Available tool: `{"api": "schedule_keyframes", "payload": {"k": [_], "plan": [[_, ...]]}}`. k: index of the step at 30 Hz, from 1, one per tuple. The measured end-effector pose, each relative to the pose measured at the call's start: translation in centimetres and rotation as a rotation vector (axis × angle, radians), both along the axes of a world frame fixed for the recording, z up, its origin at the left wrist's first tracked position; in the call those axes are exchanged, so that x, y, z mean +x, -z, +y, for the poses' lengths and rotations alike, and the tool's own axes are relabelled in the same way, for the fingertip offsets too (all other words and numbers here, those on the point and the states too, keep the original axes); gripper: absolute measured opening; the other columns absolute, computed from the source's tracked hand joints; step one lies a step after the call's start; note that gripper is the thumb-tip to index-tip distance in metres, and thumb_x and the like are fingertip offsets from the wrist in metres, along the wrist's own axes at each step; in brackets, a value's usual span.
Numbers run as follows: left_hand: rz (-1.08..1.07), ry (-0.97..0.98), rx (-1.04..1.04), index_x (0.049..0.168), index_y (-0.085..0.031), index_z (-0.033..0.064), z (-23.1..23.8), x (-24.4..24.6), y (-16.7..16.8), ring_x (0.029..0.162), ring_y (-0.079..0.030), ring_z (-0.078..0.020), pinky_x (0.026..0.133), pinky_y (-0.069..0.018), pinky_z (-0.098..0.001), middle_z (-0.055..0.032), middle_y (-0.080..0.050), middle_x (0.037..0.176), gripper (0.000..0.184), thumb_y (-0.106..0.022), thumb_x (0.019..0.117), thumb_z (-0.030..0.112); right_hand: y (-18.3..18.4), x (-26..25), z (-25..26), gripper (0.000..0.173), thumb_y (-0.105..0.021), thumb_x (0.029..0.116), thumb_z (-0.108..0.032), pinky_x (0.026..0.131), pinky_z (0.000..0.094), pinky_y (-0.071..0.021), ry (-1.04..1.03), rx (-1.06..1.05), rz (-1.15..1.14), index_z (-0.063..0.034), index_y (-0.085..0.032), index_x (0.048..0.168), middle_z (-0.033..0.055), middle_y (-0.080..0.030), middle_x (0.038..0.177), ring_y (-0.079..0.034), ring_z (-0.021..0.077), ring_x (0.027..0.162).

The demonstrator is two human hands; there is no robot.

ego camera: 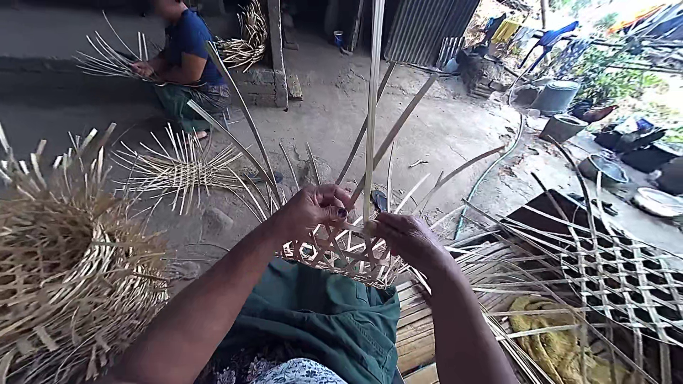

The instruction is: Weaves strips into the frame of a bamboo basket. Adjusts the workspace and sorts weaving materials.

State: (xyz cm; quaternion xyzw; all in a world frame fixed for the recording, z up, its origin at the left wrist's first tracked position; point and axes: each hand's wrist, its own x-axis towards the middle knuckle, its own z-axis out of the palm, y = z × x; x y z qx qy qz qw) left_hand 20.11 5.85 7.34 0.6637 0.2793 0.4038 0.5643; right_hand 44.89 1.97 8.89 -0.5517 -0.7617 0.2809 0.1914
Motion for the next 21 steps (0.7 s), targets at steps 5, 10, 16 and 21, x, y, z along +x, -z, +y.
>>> {"api": "schedule_keyframes", "payload": {"k": [5,10,16,21], "plan": [[-0.123,-0.003,0.084,0.099,-0.071,0.0085,0.2,-0.5,1.6,0.084,-0.069,-0.0086,0.077,-0.0600,-0.0266,-0.0009,-0.072,0.095,0.017,-0.065,0.0921,-0.006,-0.2,-0.4,0.0,0.038,-0.055,0.1054,-0.043,0.063,0.0386,-0.0474,0.043,-0.067,0.015,-0.0126,-0.072,0.091,-0.0019,-0.060,0.069,-0.053,0.0101,0.060],[0.072,-0.260,0.338,0.106,-0.068,0.0046,-1.3,0.3,0.7,0.073,-0.066,-0.0074,0.067,-0.0588,-0.0251,-0.0020,-0.070,0.090,0.017,-0.072,0.0904,-0.002,0.1,-0.7,-0.2,0.042,-0.059,0.1023,-0.047,0.065,0.0429,-0.0458,0.109,-0.024,0.000,-0.0126,-0.070,0.081,-0.0007,-0.060,0.069,-0.056,0.0130,0.064],[0.778,-0.213,1.189,0.132,-0.070,0.0158,-0.7,3.0,-0.6,0.085,-0.070,-0.0288,0.067,-0.0573,-0.0446,-0.0090,-0.075,0.097,0.044,-0.074,0.0901,0.027,2.0,-2.0,-1.3,0.011,-0.073,0.0943,-0.019,0.072,0.0384,-0.0596,0.184,0.315,0.191,-0.0097,-0.078,0.097,0.0038,-0.072,0.086,-0.068,0.0133,0.073],[0.755,-0.305,1.136,0.122,-0.075,0.0128,0.8,1.4,-2.8,0.087,-0.065,-0.0310,0.073,-0.0555,-0.0454,-0.0102,-0.070,0.090,0.034,-0.076,0.0886,0.015,3.5,-2.3,-1.7,0.018,-0.068,0.0952,-0.015,0.069,0.0292,-0.0596,0.321,0.457,0.378,-0.0078,-0.078,0.108,0.0062,-0.072,0.097,-0.067,0.0101,0.073]]}}
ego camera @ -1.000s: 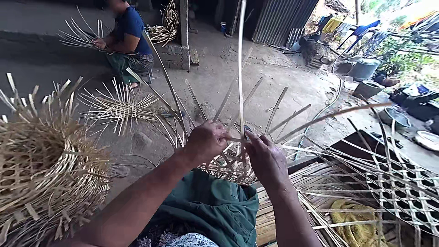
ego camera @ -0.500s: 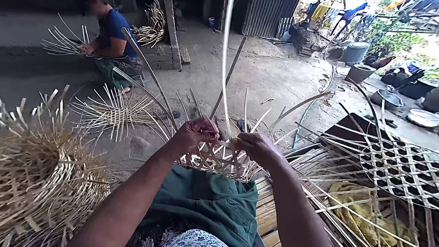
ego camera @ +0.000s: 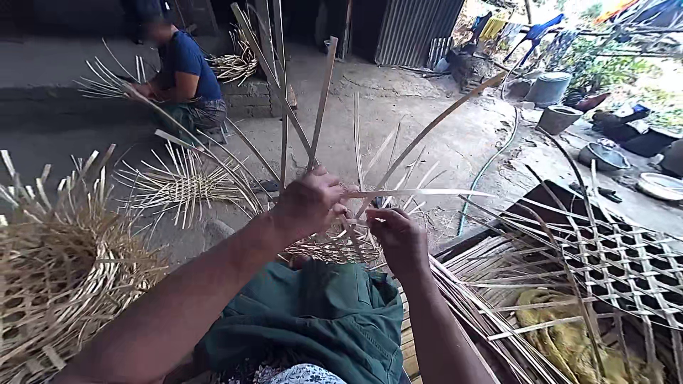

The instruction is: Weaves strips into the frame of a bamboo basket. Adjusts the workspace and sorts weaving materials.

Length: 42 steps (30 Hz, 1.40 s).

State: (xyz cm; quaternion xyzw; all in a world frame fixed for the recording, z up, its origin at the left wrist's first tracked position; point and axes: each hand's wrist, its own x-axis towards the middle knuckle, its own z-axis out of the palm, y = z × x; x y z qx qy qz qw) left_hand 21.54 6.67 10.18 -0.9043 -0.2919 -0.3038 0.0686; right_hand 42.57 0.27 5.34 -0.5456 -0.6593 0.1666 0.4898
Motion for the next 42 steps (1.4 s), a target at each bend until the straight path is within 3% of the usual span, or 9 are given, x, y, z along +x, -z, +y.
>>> {"api": "schedule_keyframes", "payload": {"k": [6,9,14,19,25,28,31,38,42], "plan": [[-0.276,-0.082,-0.103,0.107,-0.076,0.0112,-2.8,0.4,1.3,0.084,-0.063,-0.0229,0.072,-0.0539,-0.0403,-0.0054,-0.072,0.097,0.029,-0.084,0.0818,0.023,-1.4,-1.3,-0.8,0.028,-0.076,0.0883,-0.016,0.058,0.0336,-0.0551,0.111,0.091,0.002,-0.0057,-0.068,0.113,0.0023,-0.065,0.076,-0.061,0.0121,0.061],[-0.319,-0.118,-0.268,0.101,-0.074,0.0101,-3.0,-0.2,2.6,0.080,-0.062,-0.0198,0.070,-0.0539,-0.0395,-0.0038,-0.070,0.089,0.024,-0.084,0.0822,0.021,-2.6,-2.1,-2.4,0.046,-0.068,0.0925,-0.015,0.060,0.0496,-0.0543,0.185,0.007,-0.321,-0.0147,-0.066,0.138,0.0097,-0.070,0.084,-0.065,0.0258,0.065],[-0.341,-0.054,-0.282,0.097,-0.073,0.0106,-4.0,0.4,2.7,0.083,-0.062,-0.0163,0.074,-0.0522,-0.0349,-0.0007,-0.069,0.087,0.021,-0.083,0.0827,0.022,-4.1,-2.8,-3.6,0.042,-0.063,0.0935,-0.011,0.067,0.0495,-0.0559,0.132,-0.112,-0.386,-0.0144,-0.069,0.135,0.0087,-0.073,0.090,-0.069,0.0246,0.073],[-0.421,0.079,-0.371,0.092,-0.069,0.0119,-3.7,-0.1,3.3,0.082,-0.061,-0.0068,0.080,-0.0515,-0.0289,0.0045,-0.067,0.084,0.017,-0.082,0.0822,0.016,-3.1,-0.1,-1.1,0.018,-0.078,0.0823,-0.011,0.052,0.0214,-0.0474,-0.293,-0.289,0.245,-0.0093,-0.066,0.096,-0.0047,-0.061,0.068,-0.053,0.0024,0.055],[-0.552,0.126,-0.425,0.087,-0.068,0.0107,-2.4,-0.2,4.7,0.082,-0.058,-0.0052,0.084,-0.0469,-0.0287,0.0052,-0.066,0.083,0.011,-0.073,0.0811,0.004,-0.5,1.6,0.0,0.010,-0.078,0.0844,-0.007,0.062,0.0240,-0.0587,-0.596,-0.302,0.592,-0.0095,-0.068,0.088,-0.0001,-0.072,0.076,-0.068,0.0076,0.065],[-0.434,0.008,-0.184,0.105,-0.077,0.0095,-1.9,-0.1,5.5,0.092,-0.065,-0.0169,0.085,-0.0529,-0.0379,-0.0026,-0.073,0.097,0.018,-0.069,0.0883,0.008,0.1,1.2,-1.4,0.019,-0.074,0.0922,-0.009,0.079,0.0283,-0.0633,-0.485,-0.009,0.280,-0.0025,-0.074,0.109,0.0042,-0.076,0.097,-0.073,0.0103,0.085],[-0.303,-0.097,-0.008,0.103,-0.079,0.0090,-2.7,0.6,5.1,0.090,-0.068,-0.0287,0.075,-0.0577,-0.0424,-0.0106,-0.071,0.092,0.021,-0.063,0.0899,0.009,-1.6,-1.3,-3.8,0.033,-0.064,0.0991,-0.025,0.067,0.0336,-0.0606,-0.006,0.241,-0.409,-0.0081,-0.072,0.126,0.0080,-0.074,0.097,-0.072,0.0170,0.079],[-0.411,0.021,-0.757,0.125,-0.067,0.0125,-3.6,-0.6,1.2,0.057,-0.052,-0.0044,0.056,-0.0483,-0.0246,0.0052,-0.058,0.069,0.028,-0.067,0.0971,0.016,-3.2,-0.4,-4.4,0.019,-0.061,0.0992,-0.026,0.054,0.0475,-0.0553,-0.045,0.133,-0.630,-0.0119,-0.073,0.101,0.0066,-0.071,0.079,-0.070,0.0248,0.064],[-0.479,0.123,-0.920,0.099,-0.072,0.0099,-3.6,-0.5,1.2,0.064,-0.058,-0.0029,0.062,-0.0508,-0.0220,0.0040,-0.063,0.073,0.005,-0.068,0.0969,0.012,-3.2,-0.6,-4.2,0.035,-0.052,0.1044,-0.036,0.045,0.0465,-0.0469,-0.043,0.115,-0.625,-0.0103,-0.068,0.086,0.0062,-0.060,0.060,-0.063,0.0258,0.053]]}}
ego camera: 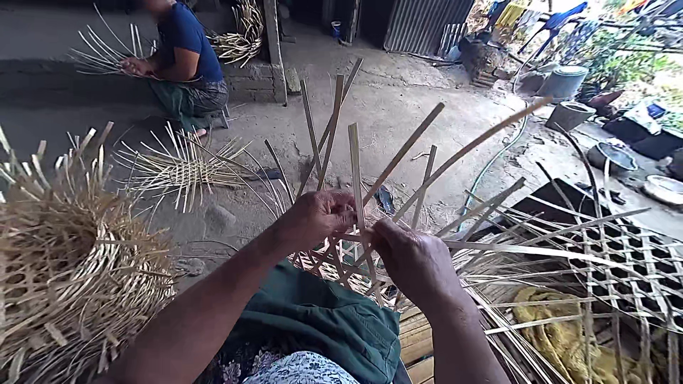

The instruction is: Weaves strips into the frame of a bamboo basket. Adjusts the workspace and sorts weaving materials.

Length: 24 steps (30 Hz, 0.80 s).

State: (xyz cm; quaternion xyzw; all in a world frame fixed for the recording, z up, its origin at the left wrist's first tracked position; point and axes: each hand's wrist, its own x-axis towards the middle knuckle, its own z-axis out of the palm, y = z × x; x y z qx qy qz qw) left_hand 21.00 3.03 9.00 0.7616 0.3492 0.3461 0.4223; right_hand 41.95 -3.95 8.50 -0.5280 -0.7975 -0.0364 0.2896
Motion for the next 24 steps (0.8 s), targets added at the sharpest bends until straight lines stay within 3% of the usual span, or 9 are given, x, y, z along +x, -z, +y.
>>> {"api": "schedule_keyframes", "payload": {"k": [3,5,7,10,11,14,17,20,24], "plan": [[-0.234,0.078,0.028,0.105,-0.066,0.0049,-0.1,0.0,2.0,0.072,-0.066,-0.0051,0.067,-0.0567,-0.0223,0.0000,-0.070,0.087,0.008,-0.061,0.0989,0.005,-0.4,0.7,0.3,0.036,-0.054,0.1034,-0.037,0.049,0.0485,-0.0466,0.039,-0.102,0.020,-0.0106,-0.066,0.082,0.0054,-0.058,0.060,-0.062,0.0253,0.056],[-0.277,0.024,0.180,0.108,-0.066,0.0034,-0.7,0.3,2.7,0.074,-0.068,-0.0065,0.067,-0.0590,-0.0229,-0.0021,-0.072,0.092,0.010,-0.066,0.0975,0.006,-0.4,0.9,0.6,0.037,-0.054,0.1030,-0.039,0.051,0.0482,-0.0455,0.059,-0.171,0.021,-0.0113,-0.065,0.080,0.0045,-0.057,0.060,-0.062,0.0247,0.058],[-0.161,-0.104,0.533,0.111,-0.067,0.0025,-1.5,0.8,2.5,0.073,-0.065,-0.0035,0.065,-0.0565,-0.0200,-0.0011,-0.072,0.092,0.020,-0.071,0.0953,0.014,-0.3,0.9,0.8,0.038,-0.056,0.1018,-0.039,0.052,0.0471,-0.0453,0.036,-0.178,0.062,-0.0109,-0.066,0.078,0.0036,-0.057,0.060,-0.060,0.0227,0.057],[0.200,-0.059,0.993,0.122,-0.071,0.0113,-1.5,1.5,1.3,0.089,-0.072,-0.0171,0.076,-0.0602,-0.0321,-0.0073,-0.075,0.100,0.029,-0.064,0.1002,0.028,0.4,0.7,0.7,0.017,-0.066,0.0960,-0.025,0.062,0.0354,-0.0561,-0.062,-0.077,0.237,-0.0124,-0.076,0.089,-0.0001,-0.070,0.076,-0.066,0.0112,0.067],[0.311,-0.035,1.034,0.127,-0.071,0.0154,-1.0,1.5,1.0,0.083,-0.070,-0.0211,0.069,-0.0576,-0.0356,-0.0062,-0.075,0.094,0.032,-0.063,0.0996,0.029,0.9,0.6,0.5,0.013,-0.066,0.0955,-0.021,0.065,0.0299,-0.0576,-0.055,-0.040,0.291,-0.0123,-0.076,0.095,0.0001,-0.071,0.083,-0.066,0.0082,0.070],[0.484,-0.046,0.980,0.133,-0.070,0.0197,1.2,0.5,0.5,0.082,-0.067,-0.0290,0.064,-0.0551,-0.0427,-0.0077,-0.070,0.087,0.038,-0.067,0.0961,0.027,2.0,0.8,-0.1,0.016,-0.067,0.0946,-0.015,0.062,0.0245,-0.0566,0.088,0.000,0.396,-0.0098,-0.077,0.106,0.0057,-0.071,0.097,-0.064,0.0072,0.068],[0.365,-0.105,0.941,0.130,-0.071,0.0133,0.9,0.4,0.6,0.090,-0.067,-0.0265,0.076,-0.0560,-0.0405,-0.0083,-0.074,0.103,0.043,-0.076,0.0887,0.025,3.4,0.3,0.2,0.029,-0.072,0.0933,-0.031,0.060,0.0293,-0.0537,0.179,-0.007,0.482,-0.0031,-0.070,0.102,0.0074,-0.068,0.087,-0.061,0.0113,0.065],[0.304,-0.138,0.926,0.127,-0.073,0.0128,-0.3,1.2,1.8,0.083,-0.063,-0.0240,0.070,-0.0531,-0.0359,-0.0065,-0.070,0.092,0.041,-0.077,0.0879,0.024,4.3,-0.3,0.9,0.028,-0.075,0.0884,-0.023,0.059,0.0331,-0.0538,0.222,-0.007,0.515,-0.0009,-0.066,0.102,0.0055,-0.063,0.075,-0.061,0.0139,0.062],[0.254,-0.156,0.875,0.113,-0.078,0.0131,-0.7,1.2,2.2,0.087,-0.065,-0.0205,0.075,-0.0543,-0.0337,-0.0041,-0.073,0.097,0.028,-0.078,0.0867,0.021,3.5,-0.5,0.2,0.036,-0.069,0.0935,-0.022,0.061,0.0369,-0.0554,0.238,-0.044,0.321,-0.0103,-0.071,0.128,0.0051,-0.070,0.084,-0.064,0.0162,0.066]]}}
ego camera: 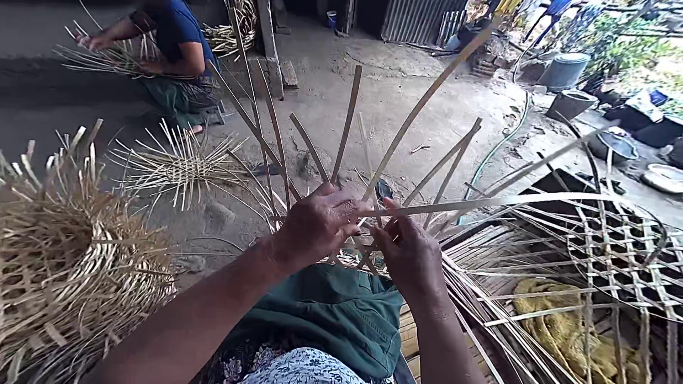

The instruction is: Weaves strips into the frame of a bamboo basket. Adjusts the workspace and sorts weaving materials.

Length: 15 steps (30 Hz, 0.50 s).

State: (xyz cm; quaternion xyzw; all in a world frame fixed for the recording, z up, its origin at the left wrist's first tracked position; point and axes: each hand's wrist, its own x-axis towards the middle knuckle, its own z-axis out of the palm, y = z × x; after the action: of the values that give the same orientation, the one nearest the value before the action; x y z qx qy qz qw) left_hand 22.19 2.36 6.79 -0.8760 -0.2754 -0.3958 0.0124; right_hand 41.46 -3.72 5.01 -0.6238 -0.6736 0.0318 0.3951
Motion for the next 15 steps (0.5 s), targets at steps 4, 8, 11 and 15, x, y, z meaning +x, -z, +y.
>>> {"api": "schedule_keyframes", "payload": {"k": [4,8,11,15], "plan": [[-0.082,0.071,-0.156,0.101,-0.076,0.0107,-0.1,-0.3,-0.2,0.084,-0.062,-0.0138,0.075,-0.0512,-0.0302,0.0011,-0.072,0.091,0.019,-0.081,0.0842,0.017,-0.9,-0.5,-0.5,0.022,-0.073,0.0887,-0.017,0.061,0.0415,-0.0550,0.000,0.027,-0.029,-0.0124,-0.078,0.110,0.0064,-0.071,0.084,-0.065,0.0195,0.067],[-0.220,0.217,-0.410,0.093,-0.070,0.0097,0.8,-1.6,0.5,0.086,-0.061,-0.0065,0.080,-0.0525,-0.0236,0.0043,-0.067,0.087,0.014,-0.080,0.0839,0.010,-0.1,1.9,2.0,0.009,-0.075,0.0842,-0.004,0.053,0.0175,-0.0496,-0.473,-0.304,0.743,-0.0071,-0.070,0.090,-0.0042,-0.067,0.072,-0.058,0.0006,0.058],[-0.273,0.187,-0.421,0.091,-0.068,0.0112,1.3,-2.0,1.1,0.085,-0.058,-0.0055,0.082,-0.0476,-0.0249,0.0055,-0.066,0.084,0.012,-0.076,0.0817,0.008,0.5,2.5,2.9,0.007,-0.075,0.0851,0.000,0.059,0.0218,-0.0574,-0.666,-0.396,0.979,-0.0044,-0.073,0.090,0.0019,-0.073,0.078,-0.067,0.0063,0.065],[-0.041,-0.115,-0.043,0.106,-0.078,0.0084,1.2,-1.4,1.4,0.086,-0.064,-0.0238,0.075,-0.0537,-0.0394,-0.0064,-0.072,0.090,0.022,-0.064,0.0888,0.009,0.6,1.4,1.6,0.017,-0.070,0.0947,-0.010,0.076,0.0258,-0.0630,-0.585,-0.100,0.461,-0.0024,-0.074,0.109,0.0035,-0.075,0.097,-0.072,0.0084,0.083]]}}
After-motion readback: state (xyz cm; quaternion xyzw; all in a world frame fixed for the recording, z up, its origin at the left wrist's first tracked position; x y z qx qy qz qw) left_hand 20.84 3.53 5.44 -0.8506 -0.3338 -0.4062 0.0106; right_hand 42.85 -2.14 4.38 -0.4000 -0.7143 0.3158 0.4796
